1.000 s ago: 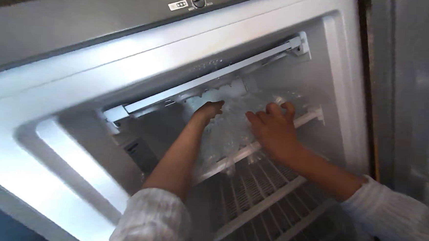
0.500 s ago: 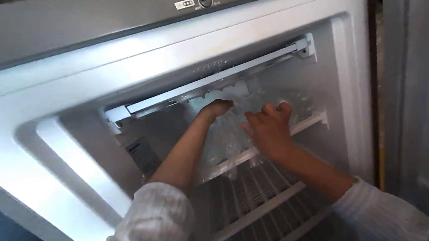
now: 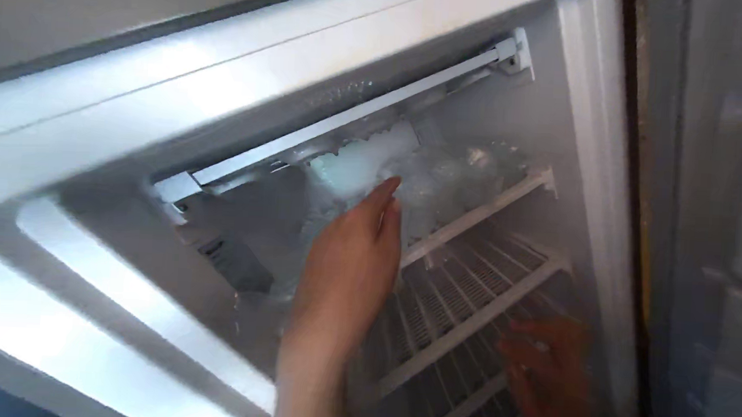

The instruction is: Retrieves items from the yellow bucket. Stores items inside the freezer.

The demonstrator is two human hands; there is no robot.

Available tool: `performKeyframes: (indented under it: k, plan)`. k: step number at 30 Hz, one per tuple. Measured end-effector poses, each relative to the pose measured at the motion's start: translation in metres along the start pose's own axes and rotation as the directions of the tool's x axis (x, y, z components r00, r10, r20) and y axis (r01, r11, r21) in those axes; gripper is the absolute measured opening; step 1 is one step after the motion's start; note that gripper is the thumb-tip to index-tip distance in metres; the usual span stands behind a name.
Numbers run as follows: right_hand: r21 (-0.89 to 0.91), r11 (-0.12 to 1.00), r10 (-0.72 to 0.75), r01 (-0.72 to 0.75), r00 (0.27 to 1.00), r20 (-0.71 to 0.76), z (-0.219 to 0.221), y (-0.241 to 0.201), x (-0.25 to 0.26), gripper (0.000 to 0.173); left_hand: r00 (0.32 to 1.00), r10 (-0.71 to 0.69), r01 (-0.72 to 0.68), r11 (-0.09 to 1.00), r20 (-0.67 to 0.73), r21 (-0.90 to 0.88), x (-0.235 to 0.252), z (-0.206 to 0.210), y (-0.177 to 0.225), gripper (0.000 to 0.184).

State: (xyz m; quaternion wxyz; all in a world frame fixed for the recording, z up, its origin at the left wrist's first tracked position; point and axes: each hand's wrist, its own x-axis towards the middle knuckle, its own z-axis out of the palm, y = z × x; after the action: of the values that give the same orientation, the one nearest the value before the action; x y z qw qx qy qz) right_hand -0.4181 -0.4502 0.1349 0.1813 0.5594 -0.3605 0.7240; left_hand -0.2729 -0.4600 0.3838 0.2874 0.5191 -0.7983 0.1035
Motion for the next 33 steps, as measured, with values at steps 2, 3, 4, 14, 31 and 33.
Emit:
performKeyframes:
  k: [2, 3, 4, 14, 31, 33]
  plan:
    - [0.035, 0.995, 0.089, -0.091, 0.995, 0.054, -0.008, -0.006, -0.032, 0.018, 0.979, 0.174, -0.181, 0.981, -0.109, -0.064, -0.059, 0.007, -0.004, 0.044]
    - [0.051, 0.990, 0.127, -0.131, 0.989, 0.076, -0.011, -0.009, -0.048, 0.018, 0.963, 0.257, -0.267, 0.949, -0.077, -0.166, -0.083, 0.009, -0.005, 0.040]
    - [0.060, 0.983, 0.167, -0.174, 0.980, 0.104, -0.015, -0.013, -0.063, 0.018, 0.941, 0.339, -0.327, 0.894, -0.016, -0.308, -0.102, 0.014, -0.007, 0.036]
    - [-0.276, 0.586, 0.808, -0.761, 0.525, 0.269, -0.067, -0.070, -0.248, 0.049, 0.449, 0.844, 0.008, 0.325, 0.294, -0.946, -0.177, 0.128, -0.080, 0.032]
    - [0.011, -0.243, -0.079, -0.970, 0.009, -0.997, -0.093, -0.507, -0.611, 0.032, -0.698, 0.697, 0.492, 0.301, -0.164, -0.817, -0.576, 0.181, -0.044, 0.033]
    - [0.064, -0.237, -0.177, -0.970, -0.022, -0.984, -0.078, -0.534, -0.625, 0.030, -0.790, 0.596, 0.410, 0.341, -0.143, -0.846, -0.609, 0.176, -0.057, 0.033]
